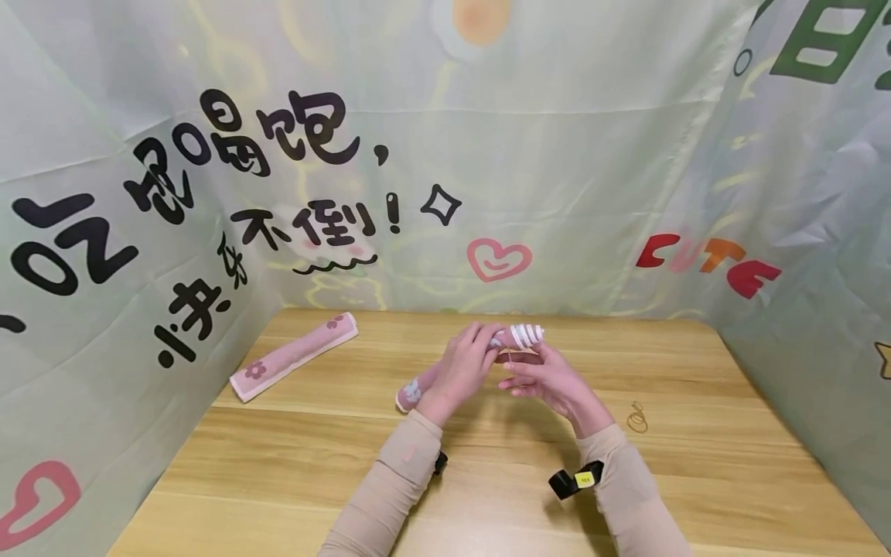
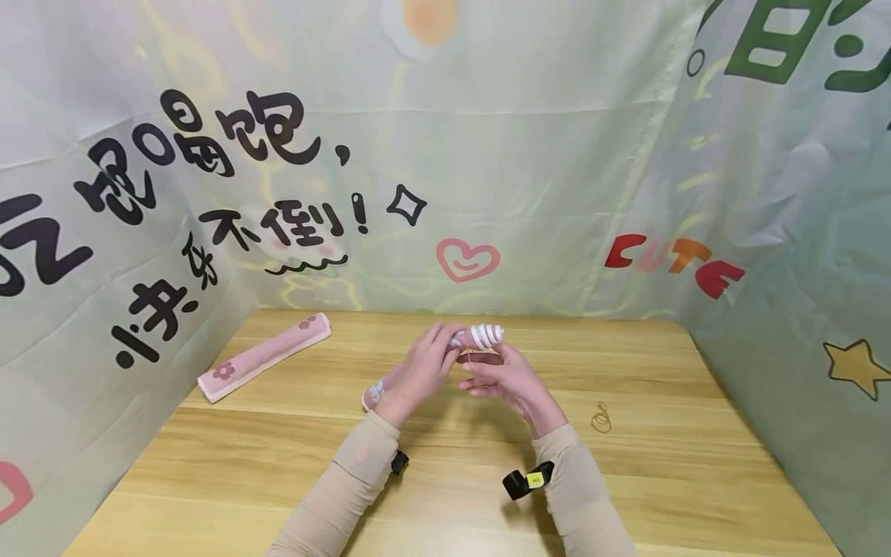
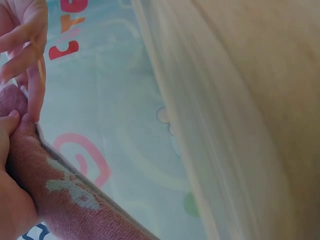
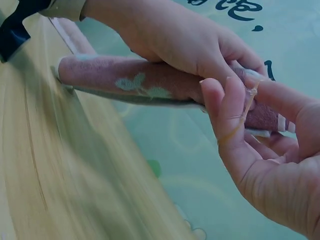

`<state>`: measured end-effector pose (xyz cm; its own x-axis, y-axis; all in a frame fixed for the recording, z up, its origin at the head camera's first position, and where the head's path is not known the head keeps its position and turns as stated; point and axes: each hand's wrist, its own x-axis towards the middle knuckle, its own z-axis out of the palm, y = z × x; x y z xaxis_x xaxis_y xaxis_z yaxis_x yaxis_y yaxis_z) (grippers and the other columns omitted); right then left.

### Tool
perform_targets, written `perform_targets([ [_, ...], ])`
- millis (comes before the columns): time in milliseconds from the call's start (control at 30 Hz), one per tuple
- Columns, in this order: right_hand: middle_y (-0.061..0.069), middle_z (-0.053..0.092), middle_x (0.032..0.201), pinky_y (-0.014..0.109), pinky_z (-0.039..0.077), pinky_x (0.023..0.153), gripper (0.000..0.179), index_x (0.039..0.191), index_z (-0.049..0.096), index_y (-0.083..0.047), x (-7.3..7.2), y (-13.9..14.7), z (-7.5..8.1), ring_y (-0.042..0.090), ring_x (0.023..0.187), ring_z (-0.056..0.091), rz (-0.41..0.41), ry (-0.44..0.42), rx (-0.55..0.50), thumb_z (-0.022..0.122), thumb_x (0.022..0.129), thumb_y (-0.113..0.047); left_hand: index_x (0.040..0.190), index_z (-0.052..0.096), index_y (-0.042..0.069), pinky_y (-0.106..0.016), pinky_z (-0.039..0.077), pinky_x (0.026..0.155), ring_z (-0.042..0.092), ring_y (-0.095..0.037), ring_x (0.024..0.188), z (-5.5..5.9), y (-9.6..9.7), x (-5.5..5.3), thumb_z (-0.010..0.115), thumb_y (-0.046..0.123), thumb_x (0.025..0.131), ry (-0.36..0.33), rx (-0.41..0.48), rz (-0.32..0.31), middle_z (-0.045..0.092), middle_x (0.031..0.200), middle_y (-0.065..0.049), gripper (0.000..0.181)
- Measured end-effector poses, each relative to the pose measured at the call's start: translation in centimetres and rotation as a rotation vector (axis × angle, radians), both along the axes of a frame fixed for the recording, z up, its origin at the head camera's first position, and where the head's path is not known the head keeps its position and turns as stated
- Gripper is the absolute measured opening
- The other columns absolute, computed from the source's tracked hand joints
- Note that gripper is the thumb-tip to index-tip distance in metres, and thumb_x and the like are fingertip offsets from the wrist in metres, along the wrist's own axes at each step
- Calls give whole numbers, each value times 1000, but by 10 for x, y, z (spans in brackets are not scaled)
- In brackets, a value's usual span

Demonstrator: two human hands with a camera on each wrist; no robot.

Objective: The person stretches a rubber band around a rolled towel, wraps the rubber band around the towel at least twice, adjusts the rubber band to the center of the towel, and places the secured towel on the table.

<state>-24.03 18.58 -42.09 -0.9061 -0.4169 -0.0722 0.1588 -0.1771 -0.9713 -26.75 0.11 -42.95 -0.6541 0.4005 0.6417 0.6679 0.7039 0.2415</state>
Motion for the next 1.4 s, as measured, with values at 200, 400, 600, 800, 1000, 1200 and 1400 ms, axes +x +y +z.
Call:
perform_targets([
  [200,7,63,113,23,57,62,62,142,22,-13,-1,-8,1,21,76,72,1,-12,21,58,93,0,125,57,17,-36,55,79,62,-17,90,1,-1,0,60,21,97,-43,53,35,61,104,-2,29],
  [400,14,66,119,24,58,63,51,135,28,-4,-3,-6,-6,21,78,73,44,-29,48,59,95,-4,124,57,15,-38,55,81,63,-18,93,4,-6,1,61,20,96,-44,111,45,62,105,-4,29],
  [600,1,73,100,22,56,61,24,112,38,-7,-5,-4,-14,16,74,72,91,-50,60,57,96,-7,123,58,13,-38,56,84,64,-19,95,5,-10,-3,62,19,95,-14,151,56,63,107,-5,28],
  [800,-1,71,97,18,54,59,12,107,44,-11,-5,-3,-20,12,72,70,213,-65,-16,51,99,-7,125,57,12,-38,57,84,64,-21,93,8,-14,-4,60,18,96,-67,204,62,62,107,-6,30],
  [1000,0,65,111,17,56,68,15,115,49,-12,-8,-7,-35,14,90,70,493,-56,-351,39,104,-9,126,54,10,-38,56,89,64,-24,98,12,-19,-5,59,13,96,-131,294,47,61,111,-9,30],
  [1200,3,61,125,17,55,80,35,125,50,-10,-11,-23,-50,16,107,67,741,-50,-714,50,100,-35,122,55,7,-38,55,90,63,-24,101,14,-19,-7,60,12,95,-139,425,-14,61,111,-13,27],
  [1400,6,63,121,17,52,89,57,119,57,-6,-8,-38,-51,15,107,63,733,-55,-1022,39,95,-55,120,55,6,-39,55,88,61,-25,98,12,-15,-10,61,8,93,-115,509,-44,61,109,-14,27],
])
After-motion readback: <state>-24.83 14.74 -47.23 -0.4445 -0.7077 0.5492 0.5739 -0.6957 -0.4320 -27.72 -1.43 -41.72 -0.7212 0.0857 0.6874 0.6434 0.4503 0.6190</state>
